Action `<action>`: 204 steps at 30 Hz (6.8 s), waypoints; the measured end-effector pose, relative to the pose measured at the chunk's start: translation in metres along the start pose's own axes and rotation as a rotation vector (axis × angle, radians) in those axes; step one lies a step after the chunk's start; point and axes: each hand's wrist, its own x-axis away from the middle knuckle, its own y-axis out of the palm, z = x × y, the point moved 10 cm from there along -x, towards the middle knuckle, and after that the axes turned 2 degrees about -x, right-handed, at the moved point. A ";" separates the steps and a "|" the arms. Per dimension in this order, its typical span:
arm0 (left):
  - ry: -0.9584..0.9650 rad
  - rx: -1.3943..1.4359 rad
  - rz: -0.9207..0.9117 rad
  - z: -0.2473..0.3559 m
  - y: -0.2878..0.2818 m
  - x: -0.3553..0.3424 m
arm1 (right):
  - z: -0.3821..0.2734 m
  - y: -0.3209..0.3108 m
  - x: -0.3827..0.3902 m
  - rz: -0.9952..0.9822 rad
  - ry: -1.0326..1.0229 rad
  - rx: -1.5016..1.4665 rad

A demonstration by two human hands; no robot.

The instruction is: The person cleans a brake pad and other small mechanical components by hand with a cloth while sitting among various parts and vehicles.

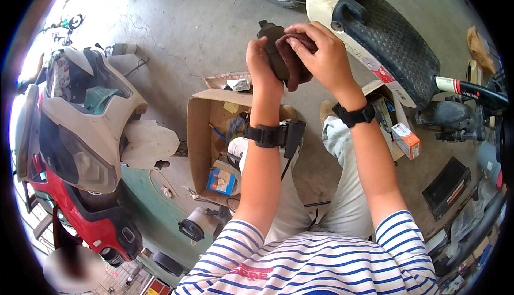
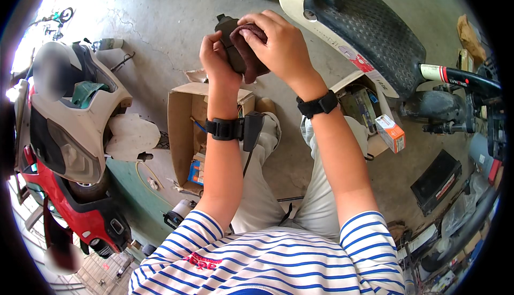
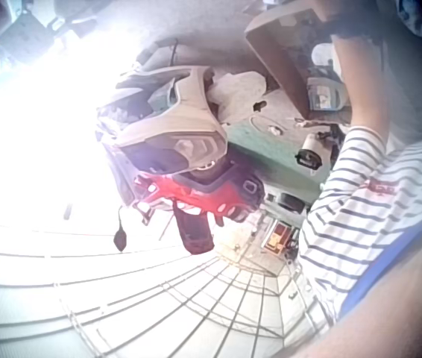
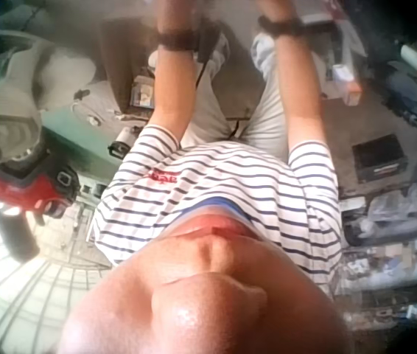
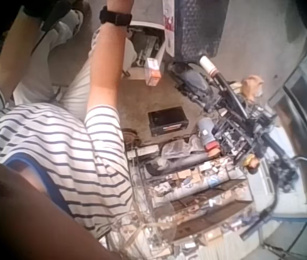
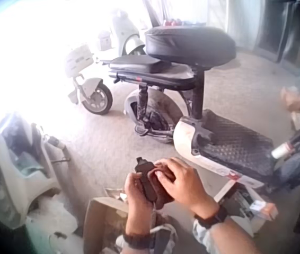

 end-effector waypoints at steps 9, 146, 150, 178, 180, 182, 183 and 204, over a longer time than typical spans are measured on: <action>0.080 -0.089 -0.062 -0.006 0.001 -0.006 | 0.003 0.024 0.007 -0.264 0.057 0.021; 0.137 -0.179 0.180 0.011 -0.034 -0.009 | 0.026 0.027 0.021 -0.462 0.417 -0.321; 0.112 -0.161 0.211 0.011 -0.033 -0.010 | 0.028 0.030 0.018 -0.451 0.423 -0.491; 0.070 -0.175 0.029 0.003 -0.011 -0.005 | 0.030 0.032 0.016 -0.389 0.526 -0.700; 0.117 -0.205 0.017 0.007 -0.012 -0.006 | 0.029 0.034 0.017 -0.385 0.517 -0.701; 0.110 -0.205 0.028 0.006 -0.012 -0.005 | 0.030 0.034 0.017 -0.377 0.504 -0.696; 0.102 -0.203 0.037 0.005 -0.013 -0.005 | 0.033 0.035 0.017 -0.377 0.504 -0.694; 0.075 -0.182 0.067 0.006 -0.012 0.000 | 0.042 0.027 0.016 -0.263 0.612 -0.765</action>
